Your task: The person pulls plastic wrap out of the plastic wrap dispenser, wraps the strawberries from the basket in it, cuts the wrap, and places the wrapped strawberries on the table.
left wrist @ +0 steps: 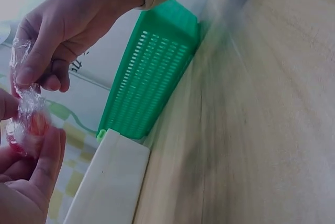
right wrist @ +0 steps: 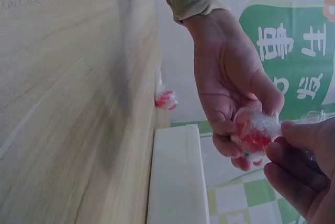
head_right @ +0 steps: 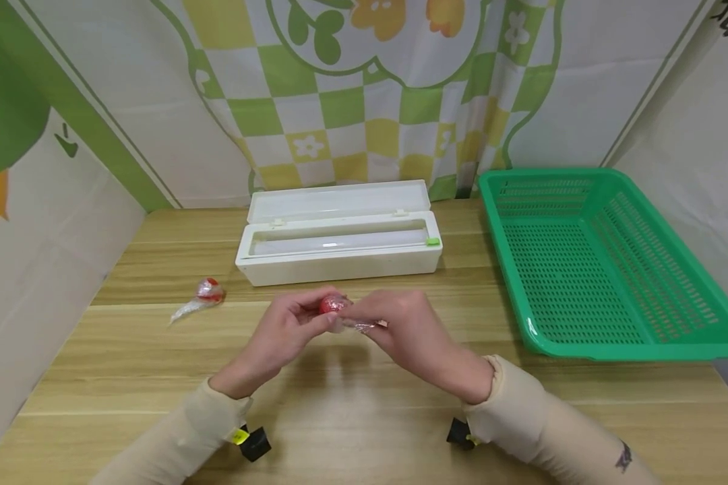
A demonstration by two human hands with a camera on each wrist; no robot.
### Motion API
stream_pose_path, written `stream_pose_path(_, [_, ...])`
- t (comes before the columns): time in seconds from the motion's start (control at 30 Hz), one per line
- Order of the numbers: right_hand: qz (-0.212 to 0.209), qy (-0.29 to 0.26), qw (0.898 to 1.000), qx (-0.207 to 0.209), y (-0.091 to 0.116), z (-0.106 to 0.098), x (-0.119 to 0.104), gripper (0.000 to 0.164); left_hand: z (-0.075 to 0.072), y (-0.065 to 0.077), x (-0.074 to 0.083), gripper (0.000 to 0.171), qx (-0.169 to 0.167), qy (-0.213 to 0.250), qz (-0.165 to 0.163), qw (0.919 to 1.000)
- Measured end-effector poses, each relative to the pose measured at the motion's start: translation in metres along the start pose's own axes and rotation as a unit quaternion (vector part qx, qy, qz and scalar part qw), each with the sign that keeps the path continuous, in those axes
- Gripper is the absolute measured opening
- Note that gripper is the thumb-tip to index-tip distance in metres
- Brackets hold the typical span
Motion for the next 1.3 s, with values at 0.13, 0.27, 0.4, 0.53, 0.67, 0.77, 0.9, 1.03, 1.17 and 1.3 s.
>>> stream_pose_path(0.13, [0.003, -0.01, 1.0, -0.01, -0.003, -0.002, 0.003, 0.026, 0.001, 0.003, -0.003, 0.031, -0.016, 0.017, -0.001, 0.9997])
stream_pose_path(0.27, [0.001, -0.015, 1.0, -0.008, -0.004, -0.002, 0.005, 0.025, 0.001, 0.004, -0.004, 0.033, -0.034, 0.046, -0.002, 0.9984])
stream_pose_path(0.4, [0.013, -0.02, 1.0, -0.002, -0.004, -0.002, 0.007, 0.023, 0.003, 0.003, -0.006, 0.034, -0.051, 0.064, 0.003, 0.9966])
stream_pose_path(0.53, [0.043, -0.031, 0.999, -0.004, -0.002, 0.0, 0.009, 0.021, 0.005, 0.003, -0.009, 0.036, -0.059, 0.083, 0.009, 0.9947])
stream_pose_path(0.67, [0.076, -0.052, 0.996, -0.01, -0.003, 0.001, 0.009, 0.017, 0.007, 0.003, -0.009, 0.041, -0.059, 0.085, 0.011, 0.9946])
stream_pose_path(0.77, [0.113, -0.083, 0.99, -0.021, -0.004, 0.001, 0.009, 0.013, 0.008, 0.003, -0.008, 0.04, -0.056, 0.067, 0.009, 0.9961])
stream_pose_path(0.9, [0.158, -0.178, 0.97, -0.051, -0.003, 0.001, 0.012, 0.01, 0.009, 0.003, -0.006, 0.038, -0.058, 0.047, 0.017, 0.9971])
stream_pose_path(1.03, [0.161, -0.25, 0.952, -0.077, -0.001, 0.0, 0.014, 0.011, 0.01, 0.003, -0.004, 0.037, -0.062, 0.041, 0.023, 0.997])
stream_pose_path(1.17, [0.16, -0.297, 0.936, -0.099, 0.0, -0.001, 0.015, 0.015, 0.009, 0.003, -0.004, 0.036, -0.066, 0.033, 0.025, 0.997])
stream_pose_path(1.3, [0.187, -0.353, 0.909, -0.114, 0.0, -0.003, 0.017, 0.018, 0.009, 0.004, -0.004, 0.036, -0.063, 0.009, 0.029, 0.9976])
Point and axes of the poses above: each hand's wrist, its own y-axis away from the middle knuckle, its own z-axis out of the palm, x = y × z, the point moved 3 cm from there along -y, towards the middle knuckle, and after that the axes turned 8 degrees about -x, right-handed, at the moved point
